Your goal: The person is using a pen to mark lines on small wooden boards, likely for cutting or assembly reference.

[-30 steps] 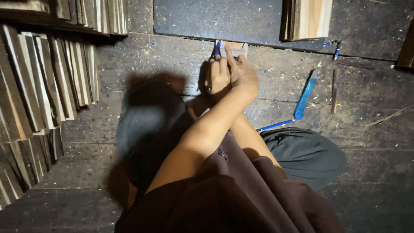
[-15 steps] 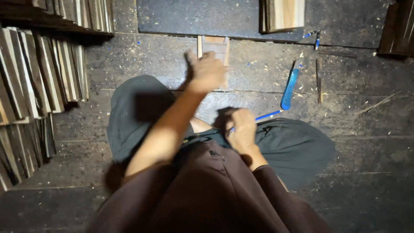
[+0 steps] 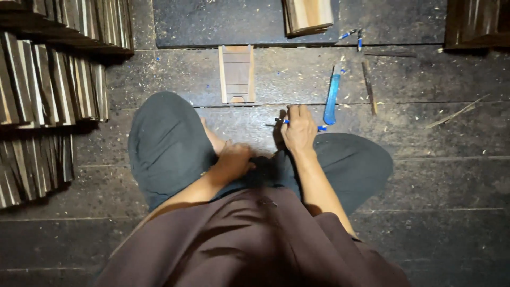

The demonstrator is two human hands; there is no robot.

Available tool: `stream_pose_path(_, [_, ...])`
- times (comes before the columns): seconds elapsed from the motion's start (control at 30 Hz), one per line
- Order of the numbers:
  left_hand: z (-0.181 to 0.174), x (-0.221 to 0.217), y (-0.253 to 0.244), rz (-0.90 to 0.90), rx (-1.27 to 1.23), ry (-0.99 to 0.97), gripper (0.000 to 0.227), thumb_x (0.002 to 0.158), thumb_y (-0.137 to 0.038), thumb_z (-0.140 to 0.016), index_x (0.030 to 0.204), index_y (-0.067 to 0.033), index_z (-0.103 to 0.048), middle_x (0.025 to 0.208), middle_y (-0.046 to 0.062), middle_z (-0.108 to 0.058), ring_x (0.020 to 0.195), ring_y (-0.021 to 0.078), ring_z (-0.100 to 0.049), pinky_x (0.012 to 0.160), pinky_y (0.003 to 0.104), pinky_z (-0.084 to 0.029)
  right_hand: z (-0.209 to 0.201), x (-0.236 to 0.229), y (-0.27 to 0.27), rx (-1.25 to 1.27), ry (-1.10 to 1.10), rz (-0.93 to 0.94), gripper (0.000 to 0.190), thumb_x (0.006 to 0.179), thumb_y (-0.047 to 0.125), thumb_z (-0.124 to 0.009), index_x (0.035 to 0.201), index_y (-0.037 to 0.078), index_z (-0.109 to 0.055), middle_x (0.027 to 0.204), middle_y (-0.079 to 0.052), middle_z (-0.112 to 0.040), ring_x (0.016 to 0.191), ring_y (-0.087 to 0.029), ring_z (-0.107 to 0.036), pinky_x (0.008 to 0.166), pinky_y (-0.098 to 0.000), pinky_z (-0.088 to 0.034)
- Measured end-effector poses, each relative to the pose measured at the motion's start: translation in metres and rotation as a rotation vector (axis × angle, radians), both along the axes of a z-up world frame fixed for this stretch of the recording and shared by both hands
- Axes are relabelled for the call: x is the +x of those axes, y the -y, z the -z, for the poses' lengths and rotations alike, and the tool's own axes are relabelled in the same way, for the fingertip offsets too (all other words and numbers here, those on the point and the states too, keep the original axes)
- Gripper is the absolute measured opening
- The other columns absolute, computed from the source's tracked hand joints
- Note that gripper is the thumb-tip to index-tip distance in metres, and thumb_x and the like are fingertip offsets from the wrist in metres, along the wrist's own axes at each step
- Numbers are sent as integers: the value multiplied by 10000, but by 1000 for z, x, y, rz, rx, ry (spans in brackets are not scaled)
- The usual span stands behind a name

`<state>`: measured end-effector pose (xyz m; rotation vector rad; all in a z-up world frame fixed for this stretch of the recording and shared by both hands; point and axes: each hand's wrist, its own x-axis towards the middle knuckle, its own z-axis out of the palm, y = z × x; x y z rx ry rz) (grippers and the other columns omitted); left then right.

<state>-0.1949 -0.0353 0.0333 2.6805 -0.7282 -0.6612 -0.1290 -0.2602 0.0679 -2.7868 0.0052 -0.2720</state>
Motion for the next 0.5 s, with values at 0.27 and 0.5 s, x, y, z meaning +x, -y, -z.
stream_pose_path(0.27, [13, -17, 32, -10, -371, 169, 488, 765, -575, -778, 1111, -235, -732, 945, 40, -706, 873, 301, -698, 856, 498, -548, 24, 4, 5, 109, 116, 31, 191, 743, 129, -723, 927, 103, -680, 828, -97, -609, 839, -331, -650, 773, -435, -536])
stream_pose_path(0.5, [-23, -10, 50, -386, -124, -303, 168, 979, -364, -594, 1052, -221, -645, 947, 158, -742, 1014, 380, -722, 889, 509, -558, 1, 1, 5, 193, 63, 62, 92, 921, 166, -594, 919, 122, -675, 809, -79, -591, 827, -322, -659, 732, -430, -550])
